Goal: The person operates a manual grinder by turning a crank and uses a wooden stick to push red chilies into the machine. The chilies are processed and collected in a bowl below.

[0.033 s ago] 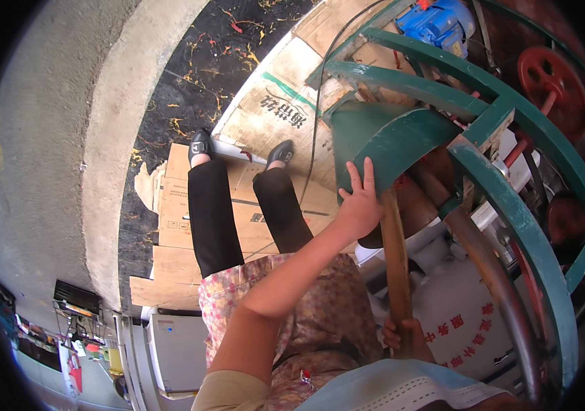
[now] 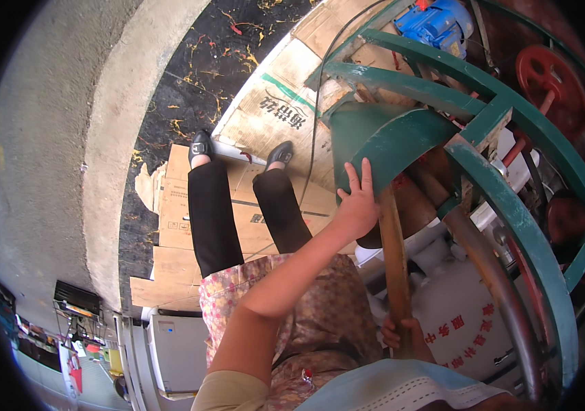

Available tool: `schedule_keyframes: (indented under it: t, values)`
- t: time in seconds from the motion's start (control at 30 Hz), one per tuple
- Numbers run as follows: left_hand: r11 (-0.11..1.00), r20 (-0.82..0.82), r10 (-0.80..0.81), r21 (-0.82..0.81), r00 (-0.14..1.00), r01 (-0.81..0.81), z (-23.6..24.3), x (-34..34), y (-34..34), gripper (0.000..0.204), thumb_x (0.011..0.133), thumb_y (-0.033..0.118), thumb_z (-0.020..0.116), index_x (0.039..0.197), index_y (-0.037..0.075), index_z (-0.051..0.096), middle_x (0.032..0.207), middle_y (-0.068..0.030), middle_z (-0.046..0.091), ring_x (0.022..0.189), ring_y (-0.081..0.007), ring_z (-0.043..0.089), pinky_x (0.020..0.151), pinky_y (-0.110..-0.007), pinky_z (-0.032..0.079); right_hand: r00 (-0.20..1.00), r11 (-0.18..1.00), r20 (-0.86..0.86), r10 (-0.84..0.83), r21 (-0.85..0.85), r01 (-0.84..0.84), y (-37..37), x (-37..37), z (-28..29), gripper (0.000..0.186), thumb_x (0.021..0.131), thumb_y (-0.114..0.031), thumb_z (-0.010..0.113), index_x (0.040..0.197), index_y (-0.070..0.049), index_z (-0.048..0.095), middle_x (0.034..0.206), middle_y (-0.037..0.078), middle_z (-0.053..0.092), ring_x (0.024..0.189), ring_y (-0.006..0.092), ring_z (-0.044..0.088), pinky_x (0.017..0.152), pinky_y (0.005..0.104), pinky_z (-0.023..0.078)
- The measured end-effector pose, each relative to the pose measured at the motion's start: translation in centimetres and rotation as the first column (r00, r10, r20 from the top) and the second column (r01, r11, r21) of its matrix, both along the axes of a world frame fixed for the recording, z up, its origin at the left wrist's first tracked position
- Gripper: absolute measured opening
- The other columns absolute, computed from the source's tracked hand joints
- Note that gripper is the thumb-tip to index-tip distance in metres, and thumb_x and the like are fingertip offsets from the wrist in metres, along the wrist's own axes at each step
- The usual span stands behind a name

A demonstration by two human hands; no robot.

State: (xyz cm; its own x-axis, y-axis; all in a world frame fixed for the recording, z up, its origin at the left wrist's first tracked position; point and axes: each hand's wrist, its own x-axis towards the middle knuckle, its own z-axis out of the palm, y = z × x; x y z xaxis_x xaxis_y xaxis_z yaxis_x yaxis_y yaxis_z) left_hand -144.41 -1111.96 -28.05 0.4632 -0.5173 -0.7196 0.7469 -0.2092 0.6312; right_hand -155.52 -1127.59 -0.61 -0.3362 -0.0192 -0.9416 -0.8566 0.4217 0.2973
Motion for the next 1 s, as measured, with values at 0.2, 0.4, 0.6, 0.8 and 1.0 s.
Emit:
schedule_keyframes:
  t: [0.2, 0.4, 0.6, 0.8, 1.0]
  values:
    - [0.992, 0.105, 0.093, 0.081, 0.990, -0.102, 0.2, -0.8, -1.1, 0.094, 0.085, 0.006, 0.055, 0.148, 0.005, -0.015, 0.147, -0.0411, -0.006, 0.122, -0.0665, 0.026, 0.108, -0.055, 0.032, 1.000, 0.998, 0.002, -0.026, 0.054, 0.026, -0.6, 0.1, 0.0, 0.035, 0.080, -0.042, 0.058, 0.084, -0.009, 0.048, 0.060, 0.000, 0.039, 0.048, 0.0133, 0.039, 0.048, 0.0256, 0.035]
    - [0.991, 0.062, 0.030, 0.130, 0.998, -0.037, 1.3, -1.0, -2.4, 0.091, 0.083, -0.001, 0.051, 0.146, -0.001, -0.014, 0.148, -0.0388, -0.006, 0.129, -0.0595, 0.026, 0.107, -0.053, 0.034, 0.994, 0.993, 0.045, -0.099, 0.075, 0.095, -3.1, -1.6, 0.0, 0.032, 0.079, -0.037, 0.058, 0.083, -0.007, 0.048, 0.059, 0.002, 0.039, 0.046, 0.0141, 0.038, 0.045, 0.0260, 0.034]
    - [0.994, -0.163, -0.031, 0.100, 0.986, 0.048, 1.6, -3.8, -0.3, 0.093, 0.082, -0.001, 0.052, 0.148, 0.001, -0.013, 0.150, -0.0373, 0.000, 0.118, -0.0481, 0.050, 0.087, -0.048, 0.048, 0.998, 0.996, 0.050, -0.041, 0.076, 0.037, -2.9, -2.7, -0.4, 0.033, 0.077, -0.038, 0.059, 0.082, -0.007, 0.048, 0.058, 0.002, 0.039, 0.045, 0.0141, 0.039, 0.042, 0.0267, 0.034]
    - [0.969, 0.131, 0.222, 0.077, 0.966, -0.233, 0.9, -3.4, -2.3, 0.092, 0.081, -0.005, 0.049, 0.147, 0.000, -0.015, 0.146, -0.0429, -0.001, 0.112, -0.0559, 0.048, 0.086, -0.051, 0.047, 0.994, 0.991, 0.107, -0.030, 0.132, 0.016, -4.8, -3.8, -1.0, 0.036, 0.076, -0.041, 0.059, 0.081, -0.008, 0.047, 0.058, 0.001, 0.038, 0.044, 0.0144, 0.039, 0.041, 0.0262, 0.033]
    - [0.978, 0.091, 0.154, 0.126, 0.984, -0.165, 1.1, -1.6, -3.4, 0.090, 0.082, -0.006, 0.046, 0.146, 0.000, -0.017, 0.144, -0.0447, 0.002, 0.119, -0.0595, 0.038, 0.108, -0.053, 0.032, 0.982, 0.978, 0.118, -0.146, 0.165, 0.126, -4.6, -3.9, -2.0, 0.033, 0.077, -0.036, 0.060, 0.082, -0.006, 0.047, 0.060, 0.003, 0.039, 0.047, 0.0140, 0.039, 0.040, 0.0270, 0.034]
